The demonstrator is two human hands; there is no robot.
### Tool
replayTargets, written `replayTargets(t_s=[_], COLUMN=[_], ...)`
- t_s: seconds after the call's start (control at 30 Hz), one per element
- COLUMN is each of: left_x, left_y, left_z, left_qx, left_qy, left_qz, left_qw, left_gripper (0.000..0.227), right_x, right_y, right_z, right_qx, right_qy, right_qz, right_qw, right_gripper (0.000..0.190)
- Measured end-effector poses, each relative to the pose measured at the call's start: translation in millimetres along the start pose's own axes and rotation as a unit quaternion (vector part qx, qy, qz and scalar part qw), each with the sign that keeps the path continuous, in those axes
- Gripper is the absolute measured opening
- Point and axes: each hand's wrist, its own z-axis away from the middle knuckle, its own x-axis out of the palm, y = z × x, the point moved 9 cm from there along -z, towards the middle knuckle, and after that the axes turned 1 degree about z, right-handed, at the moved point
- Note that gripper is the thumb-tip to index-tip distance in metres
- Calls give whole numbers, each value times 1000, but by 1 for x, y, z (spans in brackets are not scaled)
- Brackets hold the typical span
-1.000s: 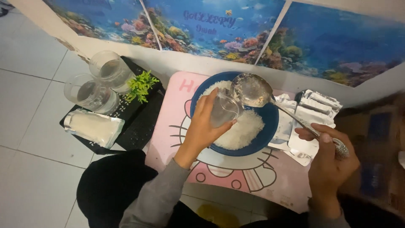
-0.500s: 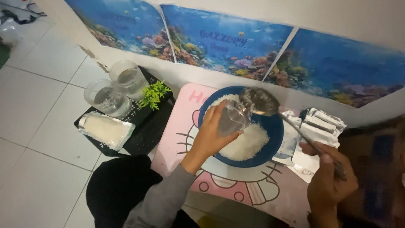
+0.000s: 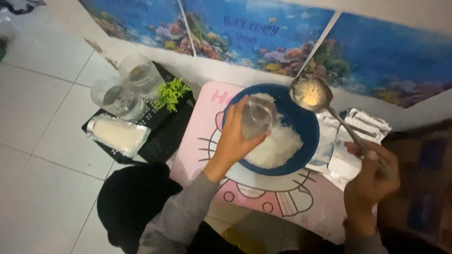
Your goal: Filling small plastic pouches with white granular material using a cup and spoon.
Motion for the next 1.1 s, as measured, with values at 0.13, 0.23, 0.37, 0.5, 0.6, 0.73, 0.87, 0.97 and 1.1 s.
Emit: replayTargets(t_s=[0.13,0.23,0.37,0.5,0.6,0.73,0.87,0.97,1.1], left_x=[-13,-20,-17,-13,1,18,30,24,13], left_y=[2,-1,-9,0,9,25,33,33,41], left_z=[4,1,8,8,12,20,25,23,23], left_qx=[-19,-9,-16,34,56,75,74,73,64], left_qy=[55,102,119,97,53,26,2,13,39], left_qz=[24,80,157,138,147,166,168,169,185], left_qw=[998,991,980,985,986,983,983,983,980], left_gripper=[92,92,108,106,104,104,104,102,102], right_x=[24,38,39,18,23,75,135,133,135], right_y=[25,74,105,123,61,36,67,45,97], right_z=[1,5,13,5,-5,23,74,53,110], right_qx=[-16,78,138,76,-61,-6,169,122,142], right_qy=[-74,-105,-90,-11,-1,-116,-425,-351,-459], right_qz=[89,162,73,194,247,103,-81,-114,-62], right_qw=[993,978,984,978,967,988,885,921,875], right_gripper=[22,30,19,59,74,101,75,92,82])
